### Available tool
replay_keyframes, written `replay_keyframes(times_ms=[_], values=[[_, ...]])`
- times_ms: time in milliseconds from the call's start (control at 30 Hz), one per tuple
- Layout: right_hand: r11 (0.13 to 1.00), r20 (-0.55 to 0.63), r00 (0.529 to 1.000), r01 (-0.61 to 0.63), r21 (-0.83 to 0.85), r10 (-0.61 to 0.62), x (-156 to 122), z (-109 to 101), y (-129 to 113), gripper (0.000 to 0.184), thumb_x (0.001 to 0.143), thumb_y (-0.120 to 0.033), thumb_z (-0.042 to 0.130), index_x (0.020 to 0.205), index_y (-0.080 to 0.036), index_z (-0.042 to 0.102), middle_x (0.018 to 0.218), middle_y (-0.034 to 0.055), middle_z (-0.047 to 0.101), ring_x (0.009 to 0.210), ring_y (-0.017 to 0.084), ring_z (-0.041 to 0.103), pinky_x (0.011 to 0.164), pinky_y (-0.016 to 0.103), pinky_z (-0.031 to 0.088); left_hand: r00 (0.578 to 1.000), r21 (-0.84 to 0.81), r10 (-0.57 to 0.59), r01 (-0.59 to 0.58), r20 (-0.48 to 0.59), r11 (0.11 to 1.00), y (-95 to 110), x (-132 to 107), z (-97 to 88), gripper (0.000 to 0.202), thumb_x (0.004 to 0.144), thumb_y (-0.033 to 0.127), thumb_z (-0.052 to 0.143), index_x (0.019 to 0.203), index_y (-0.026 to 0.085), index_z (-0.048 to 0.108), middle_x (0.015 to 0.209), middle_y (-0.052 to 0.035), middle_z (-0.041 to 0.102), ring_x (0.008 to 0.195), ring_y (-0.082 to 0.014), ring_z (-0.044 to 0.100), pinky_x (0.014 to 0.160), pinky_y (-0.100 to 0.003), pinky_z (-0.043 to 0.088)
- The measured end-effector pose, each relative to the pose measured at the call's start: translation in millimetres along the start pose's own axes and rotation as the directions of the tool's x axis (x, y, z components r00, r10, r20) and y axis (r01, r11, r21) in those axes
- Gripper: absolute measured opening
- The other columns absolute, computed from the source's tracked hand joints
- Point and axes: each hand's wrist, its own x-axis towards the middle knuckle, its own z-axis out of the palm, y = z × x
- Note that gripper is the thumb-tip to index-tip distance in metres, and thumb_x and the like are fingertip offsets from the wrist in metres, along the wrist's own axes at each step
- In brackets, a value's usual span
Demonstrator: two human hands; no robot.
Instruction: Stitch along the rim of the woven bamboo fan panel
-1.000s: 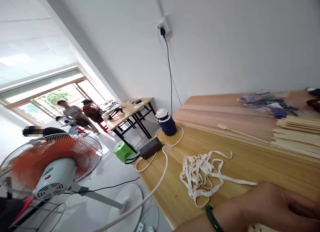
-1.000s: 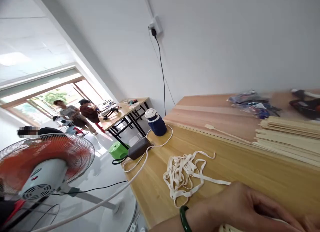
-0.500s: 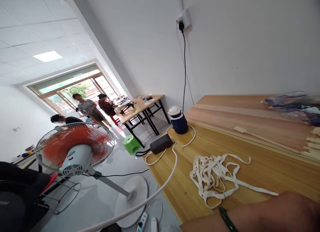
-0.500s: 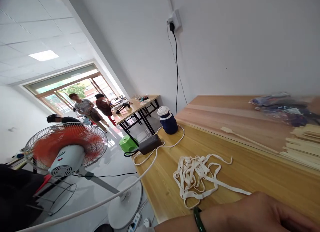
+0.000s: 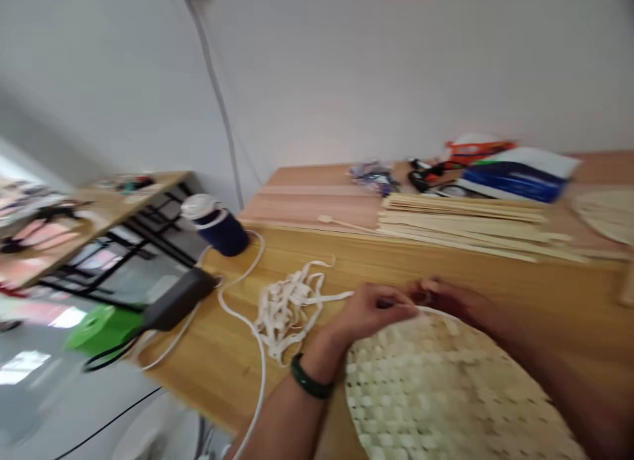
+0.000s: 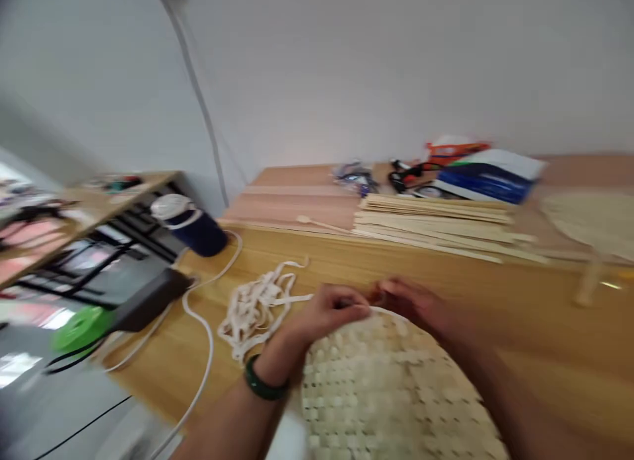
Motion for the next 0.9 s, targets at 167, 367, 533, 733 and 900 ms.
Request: replay_keyframes(times_ms=[167, 367, 533, 733, 900], values=[[0.918, -0.187, 0.977, -0.017, 0.396, 0.099, -25, -13, -14, 0.014, 0.069, -0.025, 0.070, 0.071, -0.018, 0.058, 0.061, -0.0011, 0.057, 0.061, 0.011, 0.059, 0.041, 0.017, 0.037, 0.996, -0.013, -0.076, 0.077, 0.039, 0.997, 5, -3, 0.7, 0.032, 0.075, 0.042, 0.071, 0.074, 0.011, 0.069, 0.061, 0.0012, 0.058, 0.053, -0.0060, 0.042, 0.051, -0.019, 0.033], [0.903, -0.387, 0.921, 0.132, 0.409, 0.040, -21, -31, -29, 0.017, 0.066, -0.018, 0.068, 0.065, -0.016, 0.051, 0.050, -0.0080, 0.033, 0.043, 0.004, 0.034, 0.033, 0.013, 0.023, 0.994, 0.040, -0.092, 0.090, 0.051, 0.995, 6, -5, 2.3, 0.029, 0.076, 0.041, 0.070, 0.073, 0.012, 0.069, 0.060, 0.0018, 0.057, 0.052, -0.0068, 0.042, 0.049, -0.020, 0.032], [0.894, -0.665, 0.743, 0.348, 0.282, -0.079, -33, -75, -48, 0.020, 0.071, -0.015, 0.062, 0.065, -0.019, 0.043, 0.049, -0.0096, 0.029, 0.039, 0.003, 0.030, 0.032, 0.012, 0.020, 0.992, 0.011, -0.111, 0.111, 0.053, 0.994, 7, -5, 0.7, 0.029, 0.076, 0.041, 0.071, 0.075, 0.012, 0.068, 0.062, 0.0005, 0.059, 0.055, -0.0083, 0.046, 0.051, -0.020, 0.033], [0.866, -0.822, 0.549, 0.475, 0.156, -0.153, -51, -98, -69, 0.020, 0.082, -0.009, 0.050, 0.065, -0.018, 0.045, 0.047, -0.0095, 0.031, 0.039, 0.003, 0.029, 0.035, 0.013, 0.019, 0.995, 0.035, -0.091, 0.089, 0.051, 0.995, 8, -6, 1.3, 0.029, 0.077, 0.041, 0.071, 0.075, 0.012, 0.068, 0.061, 0.0014, 0.056, 0.053, -0.0069, 0.042, 0.050, -0.020, 0.031], [0.867, -0.878, 0.452, 0.489, 0.094, -0.160, -60, -104, -75, 0.023, 0.084, -0.003, 0.047, 0.066, -0.018, 0.046, 0.049, -0.0094, 0.031, 0.041, 0.002, 0.030, 0.039, 0.016, 0.018, 0.994, 0.044, -0.087, 0.085, 0.060, 0.995, 5, -6, 0.0, 0.027, 0.079, 0.039, 0.070, 0.076, 0.012, 0.068, 0.062, 0.0012, 0.057, 0.054, -0.0072, 0.043, 0.050, -0.020, 0.031]])
